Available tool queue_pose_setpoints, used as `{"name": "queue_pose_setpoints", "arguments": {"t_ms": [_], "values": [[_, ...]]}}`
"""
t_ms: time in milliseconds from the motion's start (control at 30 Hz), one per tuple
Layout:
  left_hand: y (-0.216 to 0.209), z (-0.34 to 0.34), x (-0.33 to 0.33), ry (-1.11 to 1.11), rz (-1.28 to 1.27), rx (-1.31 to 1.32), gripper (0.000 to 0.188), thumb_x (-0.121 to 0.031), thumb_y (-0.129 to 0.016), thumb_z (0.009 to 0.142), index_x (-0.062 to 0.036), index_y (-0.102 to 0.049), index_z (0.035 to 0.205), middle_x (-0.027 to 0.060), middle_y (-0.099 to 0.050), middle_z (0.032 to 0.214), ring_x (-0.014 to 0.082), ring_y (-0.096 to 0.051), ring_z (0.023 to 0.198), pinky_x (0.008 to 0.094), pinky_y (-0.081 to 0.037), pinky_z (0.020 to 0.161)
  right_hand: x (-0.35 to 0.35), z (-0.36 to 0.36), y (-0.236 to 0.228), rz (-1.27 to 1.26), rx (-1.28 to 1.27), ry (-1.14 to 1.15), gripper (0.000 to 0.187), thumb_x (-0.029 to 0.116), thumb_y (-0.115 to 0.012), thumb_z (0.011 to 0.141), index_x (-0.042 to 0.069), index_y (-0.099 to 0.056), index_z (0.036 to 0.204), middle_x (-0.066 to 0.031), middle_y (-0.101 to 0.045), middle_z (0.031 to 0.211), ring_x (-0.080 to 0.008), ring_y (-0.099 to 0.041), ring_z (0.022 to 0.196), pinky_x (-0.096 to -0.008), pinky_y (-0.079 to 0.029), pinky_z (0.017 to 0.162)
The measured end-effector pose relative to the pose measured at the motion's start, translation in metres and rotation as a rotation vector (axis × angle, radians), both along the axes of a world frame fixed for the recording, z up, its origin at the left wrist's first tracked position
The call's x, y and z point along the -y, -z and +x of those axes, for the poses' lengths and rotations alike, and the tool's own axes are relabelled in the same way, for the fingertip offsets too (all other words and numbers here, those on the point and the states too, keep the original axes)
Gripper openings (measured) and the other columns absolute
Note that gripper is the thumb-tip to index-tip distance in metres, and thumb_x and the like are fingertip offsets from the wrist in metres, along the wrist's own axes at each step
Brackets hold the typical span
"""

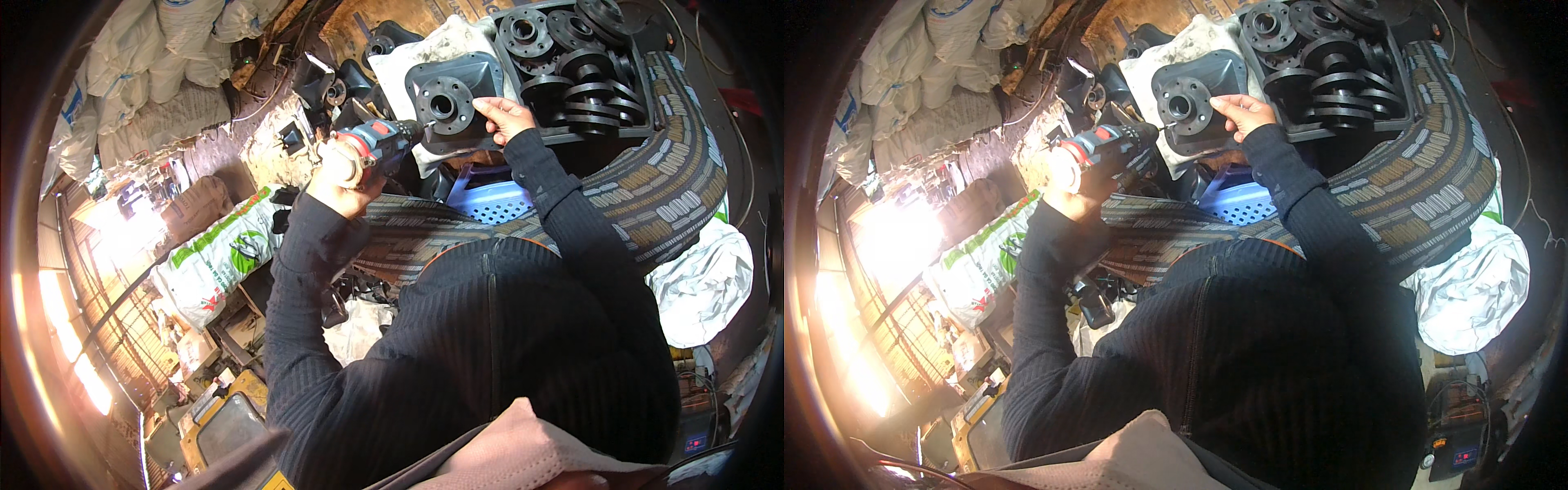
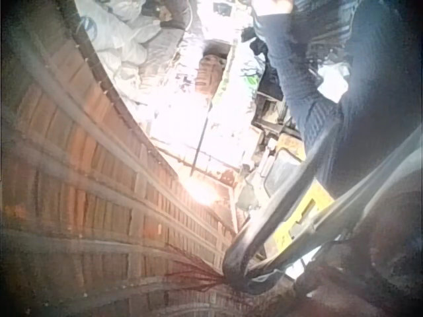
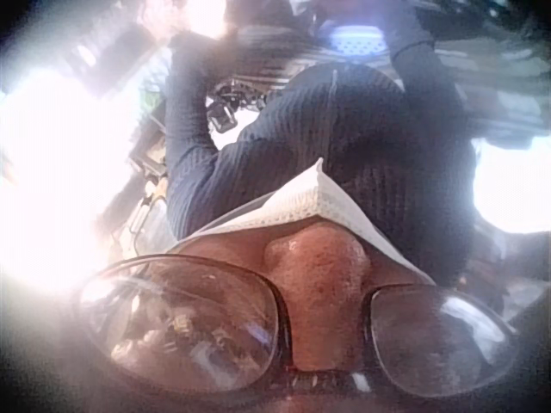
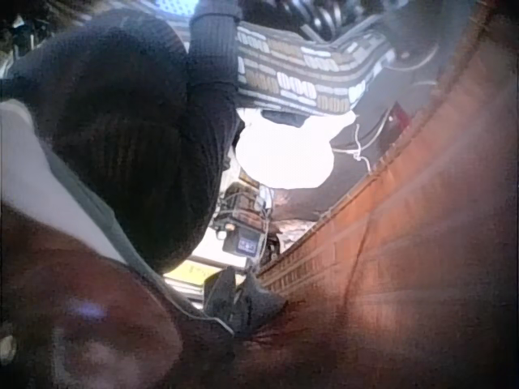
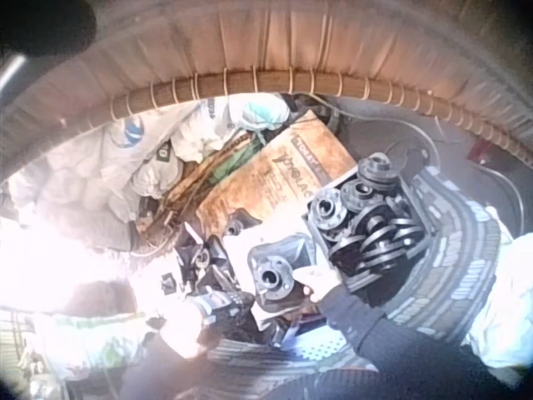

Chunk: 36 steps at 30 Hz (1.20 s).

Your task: The person uses a cordless drill to make holes in several small black metal parts. They hold each part with one hand and operate the drill with the other, moving from one part to the next in a repetitive sequence.

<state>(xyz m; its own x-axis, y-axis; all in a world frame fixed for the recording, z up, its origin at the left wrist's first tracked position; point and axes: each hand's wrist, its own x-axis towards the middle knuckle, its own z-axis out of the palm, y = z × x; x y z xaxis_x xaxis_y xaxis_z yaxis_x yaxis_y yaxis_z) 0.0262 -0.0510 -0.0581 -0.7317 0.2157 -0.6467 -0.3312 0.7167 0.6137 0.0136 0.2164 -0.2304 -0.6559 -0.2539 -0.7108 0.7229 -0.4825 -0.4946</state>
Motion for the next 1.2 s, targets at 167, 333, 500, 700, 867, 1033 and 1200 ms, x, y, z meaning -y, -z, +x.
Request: {"name": "queue_pose_setpoints", "arguments": {"t_ms": [167,333,500,700,867,1033,1200], "values": [[-0.006,-0.022,0.001,0.068,-0.092,0.113,0.039,-0.015,-0.064,0.076,-0.0091,-0.053,0.114,0.0093,-0.058,0.112,0.0208,-0.054,0.105,0.032,-0.046,0.09,0.004,-0.005,-0.005,0.017,0.022,-0.04,0.028,0.026,-0.075,0.076,0.006,-0.065,0.094,0.0024,-0.05,0.059,-0.0015,-0.038,0.043,-0.016,-0.025,0.035],[-0.028,-0.017,-0.018,0.413,-0.461,-0.091,0.036,-0.021,-0.07,0.07,-0.0071,-0.06,0.102,0.0103,-0.064,0.095,0.0223,-0.062,0.089,0.0335,-0.05,0.082,0.005,-0.006,0.002,0.044,0.024,-0.049,0.028,0.027,-0.075,0.075,0.007,-0.065,0.092,0.0015,-0.05,0.058,-0.0015,-0.037,0.042,-0.0164,-0.024,0.035],[-0.041,-0.022,-0.041,0.3,-0.453,-0.014,0.035,-0.021,-0.072,0.068,-0.0045,-0.061,0.097,0.0115,-0.066,0.088,0.0243,-0.065,0.082,0.0325,-0.053,0.075,0.002,-0.007,0.001,0.046,0.033,-0.089,0.026,0.028,-0.074,0.076,0.007,-0.065,0.09,0.0017,-0.05,0.058,-0.0019,-0.037,0.041,-0.0169,-0.025,0.036],[-0.024,-0.02,-0.027,0.534,-0.469,-0.158,0.036,-0.025,-0.071,0.069,-0.0063,-0.061,0.098,0.0111,-0.065,0.092,0.0253,-0.064,0.084,0.0338,-0.052,0.077,0.001,-0.008,-0.001,0.117,0.062,-0.145,0.025,0.027,-0.073,0.078,0.005,-0.064,0.086,0.0028,-0.049,0.058,-0.0025,-0.039,0.043,-0.0171,-0.028,0.036],[0.016,-0.007,0.007,0.346,-0.404,-0.077,0.037,-0.029,-0.069,0.072,-0.009,-0.06,0.102,0.01,-0.064,0.096,0.0256,-0.061,0.09,0.034,-0.049,0.082,0.005,-0.007,0.002,0.137,-0.026,-0.142,0.026,0.028,-0.073,0.078,0.005,-0.064,0.086,0.0036,-0.052,0.06,-0.0026,-0.044,0.045,-0.0171,-0.033,0.036],[-0.009,0.01,-0.03,0.114,-0.147,-0.195,0.038,-0.013,-0.063,0.076,-0.0049,-0.053,0.112,0.0094,-0.06,0.105,0.022,-0.057,0.096,0.034,-0.045,0.086,-0.008,-0.008,0.002,-0.083,0.017,0.06,0.034,0.035,-0.069,0.08,0.006,-0.063,0.097,-0.0029,-0.061,0.079,-0.0093,-0.06,0.066,-0.0218,-0.052,0.057],[-0.066,0.034,-0.084,0.069,-0.089,-0.259,0.042,-0.02,-0.071,0.072,-0.0074,-0.056,0.11,0.009,-0.062,0.102,0.0249,-0.059,0.096,0.0346,-0.046,0.086,-0.029,0.0,-0.037,-0.687,-0.01,0.024,0.045,0.036,-0.041,0.095,-0.003,-0.052,0.117,-0.0132,-0.061,0.106,-0.0204,-0.063,0.092,-0.0337,-0.054,0.079]]}}
